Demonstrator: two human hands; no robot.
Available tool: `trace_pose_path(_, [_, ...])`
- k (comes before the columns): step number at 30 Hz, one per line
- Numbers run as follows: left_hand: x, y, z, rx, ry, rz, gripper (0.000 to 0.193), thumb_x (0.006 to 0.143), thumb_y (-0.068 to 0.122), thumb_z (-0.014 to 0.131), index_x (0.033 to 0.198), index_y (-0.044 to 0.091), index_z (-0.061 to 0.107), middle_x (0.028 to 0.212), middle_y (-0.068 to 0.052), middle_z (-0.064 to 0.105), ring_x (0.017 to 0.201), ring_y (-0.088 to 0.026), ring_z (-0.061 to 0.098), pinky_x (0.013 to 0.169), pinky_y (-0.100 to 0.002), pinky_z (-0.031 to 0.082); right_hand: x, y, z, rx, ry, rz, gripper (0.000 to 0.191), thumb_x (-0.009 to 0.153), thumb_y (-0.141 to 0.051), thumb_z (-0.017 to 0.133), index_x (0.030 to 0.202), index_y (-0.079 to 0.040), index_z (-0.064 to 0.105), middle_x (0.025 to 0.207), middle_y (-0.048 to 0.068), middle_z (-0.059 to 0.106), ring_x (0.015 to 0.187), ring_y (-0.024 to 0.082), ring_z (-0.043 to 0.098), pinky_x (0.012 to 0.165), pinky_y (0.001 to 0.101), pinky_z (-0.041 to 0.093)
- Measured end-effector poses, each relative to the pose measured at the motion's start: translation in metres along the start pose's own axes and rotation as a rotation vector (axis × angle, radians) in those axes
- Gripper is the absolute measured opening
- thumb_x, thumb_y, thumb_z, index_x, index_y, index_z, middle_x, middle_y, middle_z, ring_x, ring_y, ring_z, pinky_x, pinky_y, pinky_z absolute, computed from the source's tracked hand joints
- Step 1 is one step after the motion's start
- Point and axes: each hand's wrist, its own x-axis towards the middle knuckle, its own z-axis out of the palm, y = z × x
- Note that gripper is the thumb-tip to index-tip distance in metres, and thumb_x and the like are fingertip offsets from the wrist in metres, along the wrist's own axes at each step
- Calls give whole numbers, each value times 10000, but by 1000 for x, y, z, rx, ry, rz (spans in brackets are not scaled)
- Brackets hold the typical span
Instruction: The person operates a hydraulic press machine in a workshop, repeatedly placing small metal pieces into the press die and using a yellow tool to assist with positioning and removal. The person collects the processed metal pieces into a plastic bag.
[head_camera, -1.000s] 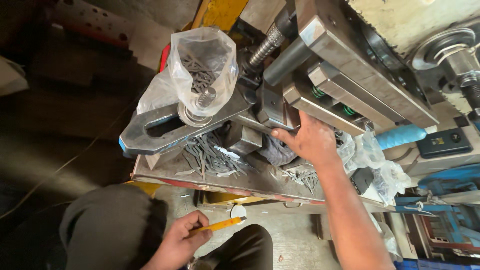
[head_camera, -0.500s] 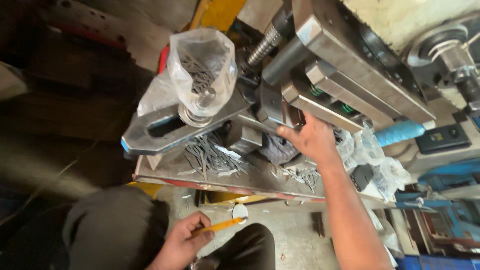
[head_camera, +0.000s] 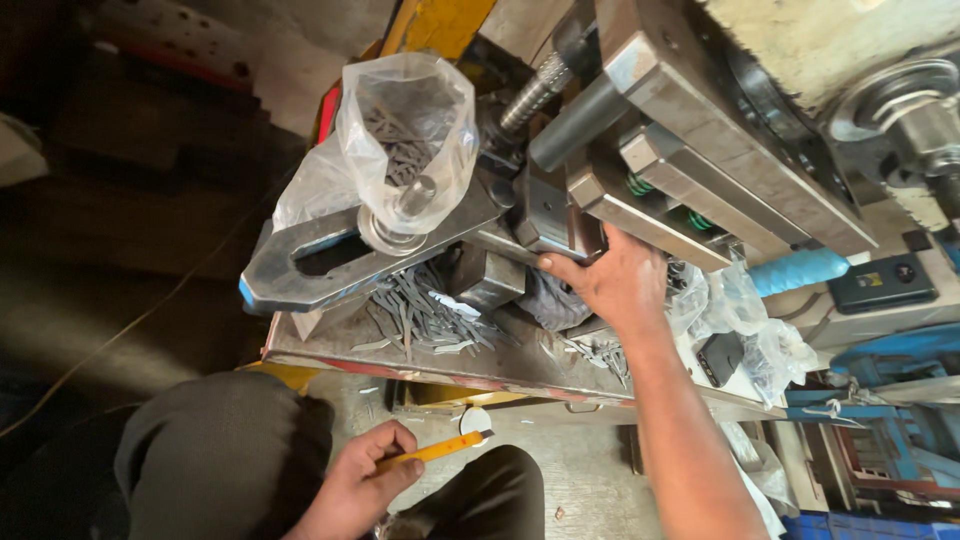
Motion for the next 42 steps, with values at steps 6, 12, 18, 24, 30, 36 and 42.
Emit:
trace_pose_path(6, [5,6,6,67,29,-59,161,872,13,743,845,44,588,717,38,525,671,-56,473,588,-253,403,4,0,-3,1,-22,-29,1073,627,-755,793,1433,-105,514,1357,259,586,1246,462,532,1006,564,398])
trace_pose_path(12, [0,11,7,239,54,48,154,867,-14,731,820,40,595,693,40,500,639,-54,462,563,-250,385,1,1,-10,55,-133,-31,956,741,-737,720,1468,-153,510,1397,203,591,1320,445,520,1076,534,409])
trace_pose_path(18, [-15,13,2,199,122,63,126,860,-34,695,862,36,590,729,32,595,664,-35,503,575,-229,397,-101,4,0,307,428,-325,498,962,-259,760,1388,-41,623,1372,205,642,1268,419,598,1115,494,464])
trace_pose_path(24, [-10,6,0,213,199,46,109,886,-37,695,909,19,605,737,20,592,651,-44,476,567,-233,372,-174,6,58,753,344,80,143,932,-67,750,1069,-26,756,921,81,692,717,158,623,632,279,488])
trace_pose_path(30, [-8,6,21,378,227,86,76,881,-42,693,896,11,641,723,25,575,657,-40,505,568,-228,402,-168,49,52,723,343,49,158,920,-169,792,1024,-56,757,863,67,680,717,141,619,643,276,489])
trace_pose_path(36, [12,82,67,331,225,234,53,871,-5,697,894,22,657,643,-13,601,524,-89,516,486,-255,414,-158,68,53,947,219,185,209,835,-238,797,956,-69,779,725,68,651,551,187,615,535,322,487])
trace_pose_path(42, [105,175,133,1019,386,668,125,888,58,750,928,26,637,725,31,579,616,-46,491,551,-219,426,-163,81,49,810,254,58,331,835,-301,821,758,-20,663,689,112,590,623,291,616,566,389,480])
